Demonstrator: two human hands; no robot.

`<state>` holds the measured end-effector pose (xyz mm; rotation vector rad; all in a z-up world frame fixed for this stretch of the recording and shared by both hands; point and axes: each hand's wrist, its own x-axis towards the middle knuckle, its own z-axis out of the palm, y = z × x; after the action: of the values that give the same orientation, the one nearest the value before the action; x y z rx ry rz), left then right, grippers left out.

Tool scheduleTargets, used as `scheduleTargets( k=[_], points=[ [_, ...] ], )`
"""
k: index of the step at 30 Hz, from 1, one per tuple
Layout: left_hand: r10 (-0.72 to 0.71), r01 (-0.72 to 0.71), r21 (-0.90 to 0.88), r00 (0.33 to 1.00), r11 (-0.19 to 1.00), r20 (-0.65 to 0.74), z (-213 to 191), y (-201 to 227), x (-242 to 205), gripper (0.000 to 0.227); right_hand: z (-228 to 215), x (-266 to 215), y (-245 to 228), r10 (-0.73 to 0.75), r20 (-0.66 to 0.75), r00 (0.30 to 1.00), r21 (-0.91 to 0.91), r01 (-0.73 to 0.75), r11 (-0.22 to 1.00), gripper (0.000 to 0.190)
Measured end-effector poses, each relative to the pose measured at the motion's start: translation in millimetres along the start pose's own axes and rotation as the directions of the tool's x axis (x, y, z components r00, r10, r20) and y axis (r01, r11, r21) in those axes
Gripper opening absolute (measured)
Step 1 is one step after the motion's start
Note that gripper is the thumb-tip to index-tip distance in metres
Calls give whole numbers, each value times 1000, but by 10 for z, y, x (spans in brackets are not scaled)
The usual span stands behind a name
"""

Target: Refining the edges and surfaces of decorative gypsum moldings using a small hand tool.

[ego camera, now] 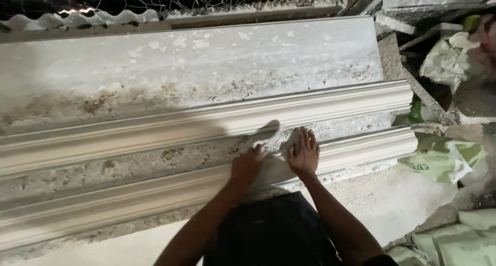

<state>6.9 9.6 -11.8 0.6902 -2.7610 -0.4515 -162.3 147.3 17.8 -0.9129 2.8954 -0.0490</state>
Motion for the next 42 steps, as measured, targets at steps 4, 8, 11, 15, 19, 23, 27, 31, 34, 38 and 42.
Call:
scheduleTargets(
  k=[4,8,11,15,19,23,27,31,34,38,42],
  points=[
    [-56,43,118,993,992,106,-323,-248,-78,36,24,3,7,-4,-5,1000,2,4,1000,65],
    [-48,26,166,990,986,133,162,76,113,39,6,22,15,-18,33,999,11,18,1000,69],
    [-106,109,4,964,994,244,352,527,325,40,50,21,116,-26,61,998,19,25,1000,69],
    [-69,53,97,983,994,171,390,584,288,35,76,134,472,-115,-43,992,270,123,955,81],
    [-278,354,-126,871,927,405,-106,395,276,45,177,460,1324,-259,-328,908,232,343,910,72],
    [-306,368,-87,864,926,399,-314,538,383,41,-15,761,1994,-28,-67,997,132,37,991,71],
    [-283,367,-107,846,924,451,-292,887,631,45,-193,986,2430,50,49,998,89,-54,995,69],
    [-295,375,-96,841,922,453,-182,940,566,42,-207,995,2555,91,69,993,70,-95,993,74],
    [-338,352,59,821,934,461,-489,913,610,44,87,980,2663,-76,-270,960,-28,71,997,65],
    [-348,339,110,801,934,487,-97,1075,679,44,-119,933,2608,13,-65,998,5,-12,1000,64],
    [-268,263,77,842,962,468,146,1310,841,44,-68,985,2594,-87,-347,934,-92,58,994,66]
  ],
)
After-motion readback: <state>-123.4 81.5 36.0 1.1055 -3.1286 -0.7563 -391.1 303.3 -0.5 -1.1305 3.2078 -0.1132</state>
